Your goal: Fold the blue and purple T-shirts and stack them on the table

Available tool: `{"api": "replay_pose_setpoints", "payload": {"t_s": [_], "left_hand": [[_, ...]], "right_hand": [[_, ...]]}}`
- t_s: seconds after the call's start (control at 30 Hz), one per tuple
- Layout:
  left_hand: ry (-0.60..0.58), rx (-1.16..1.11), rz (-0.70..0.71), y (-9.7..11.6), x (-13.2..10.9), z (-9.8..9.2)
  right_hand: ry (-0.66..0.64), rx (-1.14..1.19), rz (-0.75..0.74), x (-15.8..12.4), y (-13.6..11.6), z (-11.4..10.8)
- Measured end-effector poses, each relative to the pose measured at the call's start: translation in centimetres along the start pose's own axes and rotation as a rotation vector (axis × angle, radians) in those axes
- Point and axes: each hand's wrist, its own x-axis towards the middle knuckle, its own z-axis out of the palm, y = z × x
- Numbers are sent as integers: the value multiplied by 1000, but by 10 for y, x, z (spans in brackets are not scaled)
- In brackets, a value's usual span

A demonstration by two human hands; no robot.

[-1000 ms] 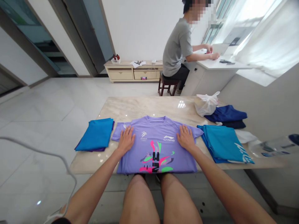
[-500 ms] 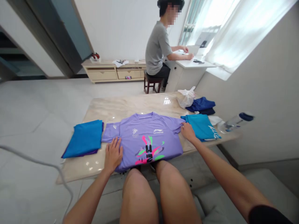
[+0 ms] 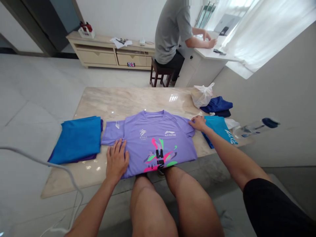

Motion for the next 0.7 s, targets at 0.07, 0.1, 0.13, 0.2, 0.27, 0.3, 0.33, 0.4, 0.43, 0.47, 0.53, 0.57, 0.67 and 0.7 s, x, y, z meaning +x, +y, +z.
{"api": "replay_pose_setpoints", "payload": {"t_s": [0.07,0.1,0.13,0.2,0.27,0.3,0.33,0.4,0.43,0.47,0.53,0.57,0.67,0.7], "left_hand": [[-2,-9,-5,1,0,-1],[0,-14,-6,1,0,-1],[3,-19,-5,2,0,-1],[13,-26,-3,2,0,0],[26,-33,0,2,0,0],[31,-36,2,2,0,1],[35,-38,5,2,0,1],[40,-39,11,2,1,1],[43,-38,13,2,1,1],[45,-36,15,2,1,2],[49,-29,18,2,1,2],[51,-25,20,2,0,2],[57,-19,26,3,0,2],[59,-21,26,4,0,1]], "right_hand": [[-16,22,-109,4,-5,-16],[-23,32,-144,7,-7,-24],[-33,44,-173,9,-8,-34],[-83,82,-230,12,-7,-52],[-202,113,-286,12,-3,-68],[-295,110,-310,11,0,-75],[-398,89,-321,9,2,-81],[-565,19,-303,3,7,-92],[-601,-1,-283,0,9,-96],[-591,10,-258,-3,11,-99],[-462,163,-211,-9,12,-102],[-380,302,-197,-13,12,-101],[-220,751,-122,-22,10,-91],[-203,850,-70,-25,9,-86]]}}
